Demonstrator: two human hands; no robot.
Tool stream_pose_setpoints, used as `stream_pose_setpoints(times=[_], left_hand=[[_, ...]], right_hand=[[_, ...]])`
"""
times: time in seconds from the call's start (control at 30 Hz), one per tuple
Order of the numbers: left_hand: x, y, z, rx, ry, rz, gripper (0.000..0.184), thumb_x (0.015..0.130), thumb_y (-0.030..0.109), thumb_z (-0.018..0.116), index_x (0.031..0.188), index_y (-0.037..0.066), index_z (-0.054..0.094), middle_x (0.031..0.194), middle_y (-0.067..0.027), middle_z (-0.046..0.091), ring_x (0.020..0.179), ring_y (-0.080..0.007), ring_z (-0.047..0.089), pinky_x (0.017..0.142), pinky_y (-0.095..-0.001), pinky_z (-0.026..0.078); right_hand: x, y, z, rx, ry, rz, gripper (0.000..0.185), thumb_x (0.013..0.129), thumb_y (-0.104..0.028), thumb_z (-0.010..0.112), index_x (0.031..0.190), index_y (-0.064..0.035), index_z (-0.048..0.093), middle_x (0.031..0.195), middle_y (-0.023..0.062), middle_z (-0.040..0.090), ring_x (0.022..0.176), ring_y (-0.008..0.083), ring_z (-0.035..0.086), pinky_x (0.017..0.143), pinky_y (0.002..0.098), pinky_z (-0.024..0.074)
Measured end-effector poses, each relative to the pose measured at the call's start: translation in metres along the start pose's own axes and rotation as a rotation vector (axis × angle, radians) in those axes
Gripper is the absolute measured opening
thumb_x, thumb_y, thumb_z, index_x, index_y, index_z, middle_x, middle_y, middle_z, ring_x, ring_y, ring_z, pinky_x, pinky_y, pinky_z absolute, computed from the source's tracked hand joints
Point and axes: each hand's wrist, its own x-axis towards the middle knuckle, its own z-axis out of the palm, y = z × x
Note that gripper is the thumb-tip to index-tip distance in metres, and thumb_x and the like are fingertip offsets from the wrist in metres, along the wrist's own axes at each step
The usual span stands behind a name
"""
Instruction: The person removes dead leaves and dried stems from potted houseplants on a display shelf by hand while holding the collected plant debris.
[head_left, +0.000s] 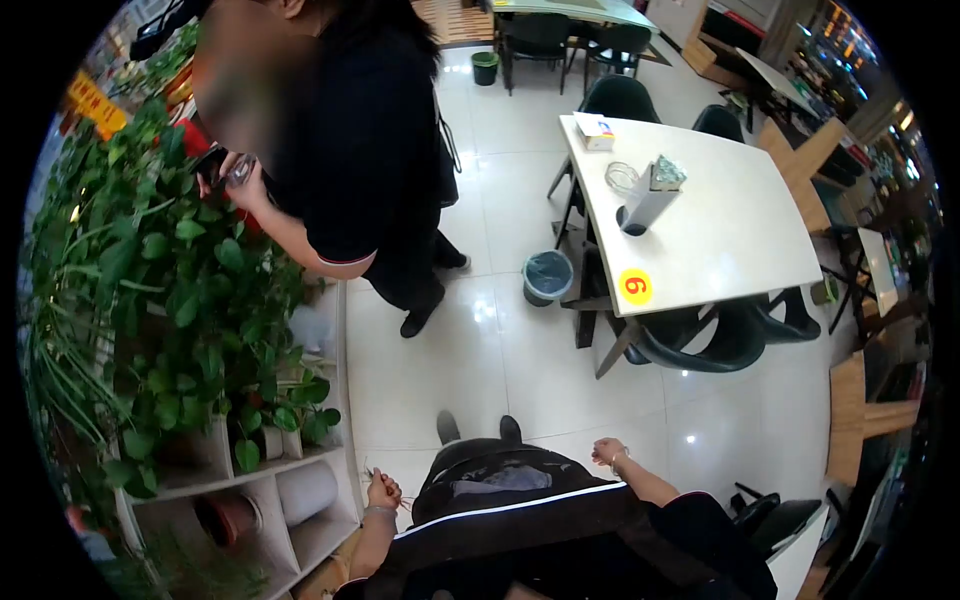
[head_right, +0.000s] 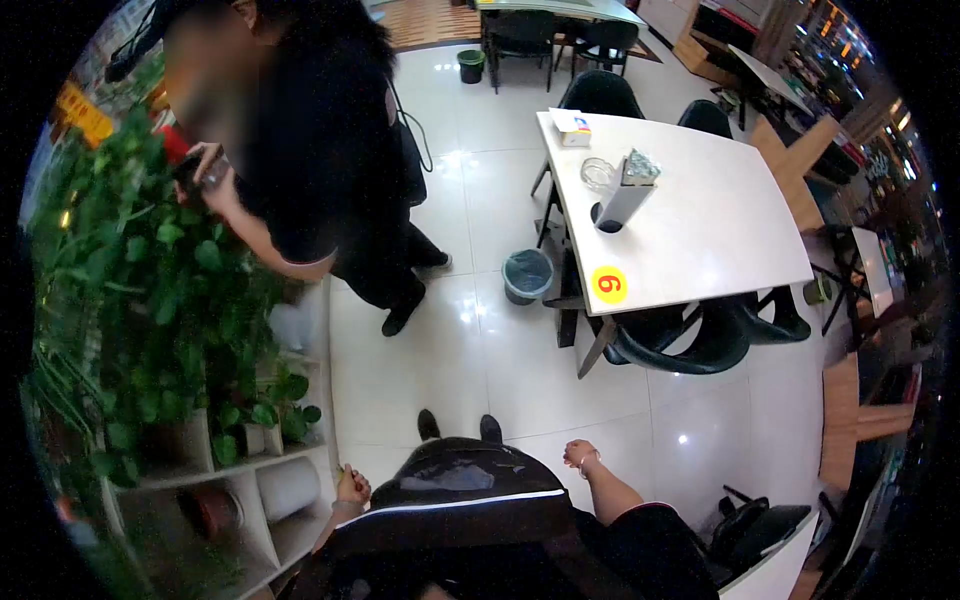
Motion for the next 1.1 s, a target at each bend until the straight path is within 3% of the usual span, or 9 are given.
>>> stream_pose_setpoints(times=[0.23,0.4,0.53,0.57,0.67,0.7,0.73,0.9,1.1], left_hand=[[0.028,0.066,0.057,0.015,-0.081,-0.042,0.030,0.088,0.035,0.054,0.066,0.015,0.047,0.050,0.0030,0.043,0.041,-0.0091,0.044,0.037,-0.0207,0.042],[0.080,0.138,0.111,0.513,-0.074,0.031,0.036,0.091,0.038,0.047,0.065,0.012,0.045,0.049,-0.0028,0.044,0.036,-0.0159,0.039,0.031,-0.0294,0.032],[0.071,0.189,0.166,0.568,0.009,-0.033,0.044,0.092,0.040,0.041,0.060,0.011,0.045,0.045,-0.0060,0.042,0.033,-0.0207,0.036,0.030,-0.0350,0.032],[0.069,0.204,0.182,0.839,-0.201,0.383,0.046,0.092,0.044,0.039,0.061,0.010,0.045,0.045,-0.0064,0.043,0.033,-0.0210,0.038,0.030,-0.0351,0.031],[0.044,0.294,0.263,0.766,-0.258,0.571,0.051,0.088,0.053,0.041,0.059,0.011,0.046,0.042,-0.0054,0.041,0.031,-0.0186,0.036,0.030,-0.0343,0.027],[-0.012,0.319,0.302,0.776,-0.163,0.627,0.049,0.088,0.050,0.044,0.056,0.013,0.042,0.041,-0.0032,0.037,0.030,-0.0176,0.033,0.030,-0.0318,0.023],[-0.006,0.354,0.326,0.605,-0.240,0.755,0.047,0.088,0.047,0.047,0.055,0.015,0.039,0.040,-0.0020,0.035,0.030,-0.0163,0.031,0.030,-0.0298,0.020],[-0.155,0.437,0.404,0.489,-0.391,0.937,0.040,0.088,0.047,0.049,0.064,0.017,0.038,0.045,0.0056,0.030,0.034,-0.0090,0.029,0.032,-0.0230,0.020],[-0.198,0.439,0.420,0.528,-0.404,1.022,0.039,0.089,0.045,0.046,0.065,0.015,0.037,0.048,0.0051,0.030,0.037,-0.0087,0.027,0.034,-0.0230,0.020]], right_hand=[[-0.008,-0.028,0.080,-0.031,-0.181,-0.196,0.024,0.083,-0.028,0.053,0.076,-0.0072,0.064,0.068,0.0025,0.062,0.057,0.0123,0.055,0.049,0.0283,0.0444],[0.027,-0.126,0.082,-0.166,-0.368,-0.107,0.049,0.081,-0.052,0.055,0.107,-0.0111,0.062,0.101,0.0079,0.063,0.093,0.0171,0.059,0.071,0.0351,0.0511],[0.154,-0.271,0.009,-0.478,-0.213,-0.625,0.056,0.079,-0.055,0.054,0.107,-0.0070,0.059,0.097,0.0087,0.059,0.086,0.0204,0.054,0.074,0.0361,0.0467],[0.072,-0.348,-0.026,-0.377,-0.074,-0.832,0.052,0.080,-0.050,0.053,0.110,-0.0073,0.058,0.103,0.0117,0.060,0.095,0.0244,0.056,0.082,0.0370,0.0446],[0.085,-0.537,-0.128,-0.994,0.300,-0.924,0.046,0.087,-0.045,0.042,0.112,-0.0086,0.058,0.120,0.0170,0.053,0.111,0.0315,0.051,0.094,0.0399,0.0385],[0.072,-0.580,-0.151,-0.578,0.584,-1.041,0.030,0.086,-0.030,0.046,0.096,-0.0061,0.061,0.097,0.0146,0.060,0.093,0.0288,0.057,0.080,0.0398,0.0454],[-0.040,-0.615,-0.171,-0.474,0.549,-0.882,0.047,0.087,-0.045,0.041,0.110,-0.0076,0.059,0.118,0.0160,0.054,0.109,0.0320,0.051,0.092,0.0405,0.0394],[-0.205,-0.686,-0.223,-0.024,0.806,-1.283,0.044,0.086,-0.041,0.042,0.109,-0.0074,0.059,0.110,0.0169,0.058,0.105,0.0321,0.054,0.089,0.0382,0.0405],[-0.210,-0.663,-0.210,0.078,0.713,-1.323,0.043,0.085,-0.040,0.046,0.111,-0.0077,0.058,0.108,0.0169,0.059,0.104,0.0318,0.054,0.089,0.0369,0.0407]])
